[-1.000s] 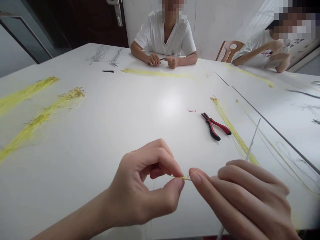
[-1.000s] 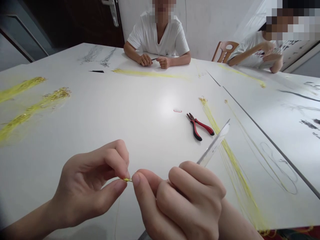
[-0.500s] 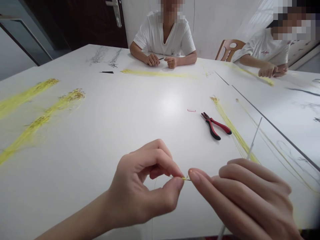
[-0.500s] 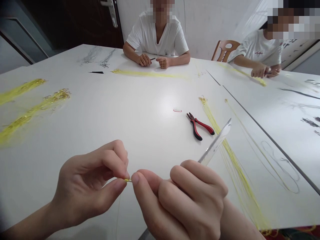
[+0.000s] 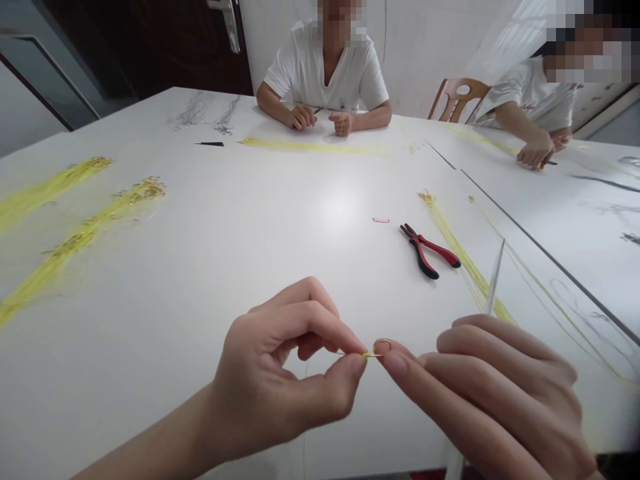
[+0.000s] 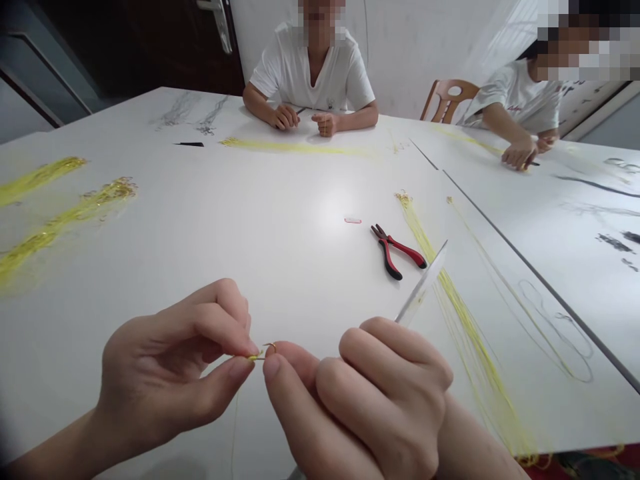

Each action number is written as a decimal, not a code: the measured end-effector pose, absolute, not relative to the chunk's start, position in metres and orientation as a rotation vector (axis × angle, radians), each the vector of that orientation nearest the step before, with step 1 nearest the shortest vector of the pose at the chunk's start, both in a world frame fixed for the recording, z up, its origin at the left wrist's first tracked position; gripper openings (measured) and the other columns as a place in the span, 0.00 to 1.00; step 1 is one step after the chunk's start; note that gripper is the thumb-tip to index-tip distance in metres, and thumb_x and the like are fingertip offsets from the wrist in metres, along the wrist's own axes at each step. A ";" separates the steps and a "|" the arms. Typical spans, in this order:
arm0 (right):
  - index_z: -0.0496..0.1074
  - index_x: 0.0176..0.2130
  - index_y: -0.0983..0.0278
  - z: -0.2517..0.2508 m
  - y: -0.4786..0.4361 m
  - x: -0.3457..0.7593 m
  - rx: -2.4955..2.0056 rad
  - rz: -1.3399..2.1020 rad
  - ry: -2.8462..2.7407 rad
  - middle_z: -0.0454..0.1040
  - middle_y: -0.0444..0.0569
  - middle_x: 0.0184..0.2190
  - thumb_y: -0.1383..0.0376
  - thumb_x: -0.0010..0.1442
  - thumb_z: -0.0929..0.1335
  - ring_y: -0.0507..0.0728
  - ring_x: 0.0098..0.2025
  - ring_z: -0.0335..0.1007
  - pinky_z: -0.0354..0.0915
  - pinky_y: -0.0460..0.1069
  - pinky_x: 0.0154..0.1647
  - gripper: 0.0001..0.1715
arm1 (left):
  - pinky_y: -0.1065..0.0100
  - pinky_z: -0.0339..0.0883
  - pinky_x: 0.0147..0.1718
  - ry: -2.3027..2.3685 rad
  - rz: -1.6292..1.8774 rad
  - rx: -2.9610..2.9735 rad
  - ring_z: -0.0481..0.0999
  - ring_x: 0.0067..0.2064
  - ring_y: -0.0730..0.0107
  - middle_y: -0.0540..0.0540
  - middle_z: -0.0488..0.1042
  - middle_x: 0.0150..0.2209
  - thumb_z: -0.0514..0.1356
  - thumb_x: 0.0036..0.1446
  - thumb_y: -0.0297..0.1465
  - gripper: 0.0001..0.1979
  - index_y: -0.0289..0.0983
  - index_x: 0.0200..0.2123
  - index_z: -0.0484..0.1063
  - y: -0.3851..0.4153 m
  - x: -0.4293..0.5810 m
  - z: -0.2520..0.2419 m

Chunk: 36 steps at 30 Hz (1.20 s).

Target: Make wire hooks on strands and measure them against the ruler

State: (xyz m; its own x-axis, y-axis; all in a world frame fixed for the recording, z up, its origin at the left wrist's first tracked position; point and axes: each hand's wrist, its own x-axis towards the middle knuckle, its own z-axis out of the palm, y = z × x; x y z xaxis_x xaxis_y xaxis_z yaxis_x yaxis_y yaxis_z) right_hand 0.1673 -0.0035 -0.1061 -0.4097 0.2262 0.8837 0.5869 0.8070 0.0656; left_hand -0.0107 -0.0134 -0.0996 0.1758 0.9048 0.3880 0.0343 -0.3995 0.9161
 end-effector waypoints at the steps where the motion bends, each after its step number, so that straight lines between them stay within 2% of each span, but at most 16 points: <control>1: 0.73 0.33 0.64 -0.106 -0.003 0.167 -0.600 -0.457 -1.992 0.68 0.44 0.16 0.60 0.64 0.61 0.49 0.17 0.58 0.55 0.50 0.21 0.16 | 0.74 0.59 0.20 0.916 1.330 1.631 0.62 0.24 0.78 0.53 0.64 0.24 0.60 0.46 0.17 0.11 0.39 0.27 0.72 -0.014 -0.011 -0.100; 5: 0.73 0.32 0.64 -0.106 -0.002 0.166 -0.596 -0.476 -2.000 0.68 0.44 0.17 0.58 0.65 0.59 0.49 0.18 0.58 0.54 0.51 0.20 0.18 | 0.74 0.59 0.20 0.916 1.321 1.641 0.63 0.25 0.77 0.53 0.64 0.24 0.60 0.46 0.17 0.11 0.39 0.28 0.72 -0.013 -0.011 -0.100; 12: 0.73 0.30 0.63 -0.106 -0.005 0.165 -0.633 -0.481 -1.972 0.69 0.42 0.17 0.61 0.64 0.61 0.48 0.19 0.59 0.56 0.49 0.20 0.16 | 0.74 0.61 0.21 0.899 1.316 1.670 0.63 0.25 0.78 0.53 0.65 0.25 0.59 0.45 0.16 0.11 0.39 0.28 0.71 -0.012 -0.012 -0.101; 31: 0.72 0.30 0.62 -0.103 -0.006 0.165 -0.663 -0.473 -1.960 0.68 0.42 0.17 0.60 0.65 0.60 0.49 0.19 0.59 0.54 0.50 0.20 0.17 | 0.74 0.60 0.21 0.908 1.330 1.699 0.62 0.25 0.78 0.53 0.64 0.24 0.58 0.44 0.16 0.11 0.38 0.27 0.71 -0.012 -0.011 -0.098; 36: 0.72 0.40 0.63 -0.085 -0.013 0.181 -0.667 -0.339 -2.401 0.74 0.45 0.24 0.59 0.64 0.61 0.51 0.25 0.67 0.60 0.50 0.23 0.14 | 0.74 0.58 0.20 0.912 1.347 1.702 0.62 0.24 0.79 0.53 0.64 0.24 0.58 0.44 0.16 0.11 0.38 0.27 0.70 -0.011 -0.010 -0.098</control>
